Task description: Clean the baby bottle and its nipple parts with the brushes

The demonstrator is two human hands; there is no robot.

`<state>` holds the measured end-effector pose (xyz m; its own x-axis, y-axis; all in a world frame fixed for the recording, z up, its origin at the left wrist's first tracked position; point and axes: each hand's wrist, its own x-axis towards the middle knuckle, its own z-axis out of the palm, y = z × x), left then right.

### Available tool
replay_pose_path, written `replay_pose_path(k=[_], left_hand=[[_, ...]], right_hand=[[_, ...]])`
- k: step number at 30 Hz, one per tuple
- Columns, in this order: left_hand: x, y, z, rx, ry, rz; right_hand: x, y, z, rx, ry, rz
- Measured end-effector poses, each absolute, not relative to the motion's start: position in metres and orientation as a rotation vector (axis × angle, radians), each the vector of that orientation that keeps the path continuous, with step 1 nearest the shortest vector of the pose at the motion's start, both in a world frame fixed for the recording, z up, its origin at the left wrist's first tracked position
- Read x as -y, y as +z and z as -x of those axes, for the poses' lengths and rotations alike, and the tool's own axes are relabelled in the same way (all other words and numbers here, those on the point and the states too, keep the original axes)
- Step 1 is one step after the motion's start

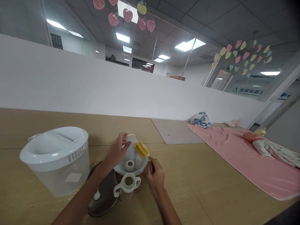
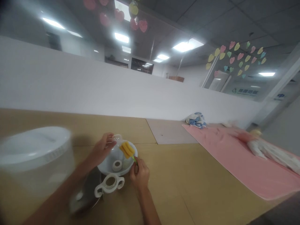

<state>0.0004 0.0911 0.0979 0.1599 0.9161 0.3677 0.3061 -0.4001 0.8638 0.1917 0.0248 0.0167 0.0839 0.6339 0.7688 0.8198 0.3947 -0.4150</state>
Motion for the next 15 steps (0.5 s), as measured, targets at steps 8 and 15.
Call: replay_pose_path(k=[8,15], left_hand=[[-0.075,0.113,0.0,-1.119,1.187,-1.969],[-0.062,0.126,0.012,-1.189,0.968,-2.265]], right_hand=[[-0.022,0.01,-0.186,1.696,-0.382,1.228],[-0.021,0.011,-0.19,1.611,-0.505,1.176]])
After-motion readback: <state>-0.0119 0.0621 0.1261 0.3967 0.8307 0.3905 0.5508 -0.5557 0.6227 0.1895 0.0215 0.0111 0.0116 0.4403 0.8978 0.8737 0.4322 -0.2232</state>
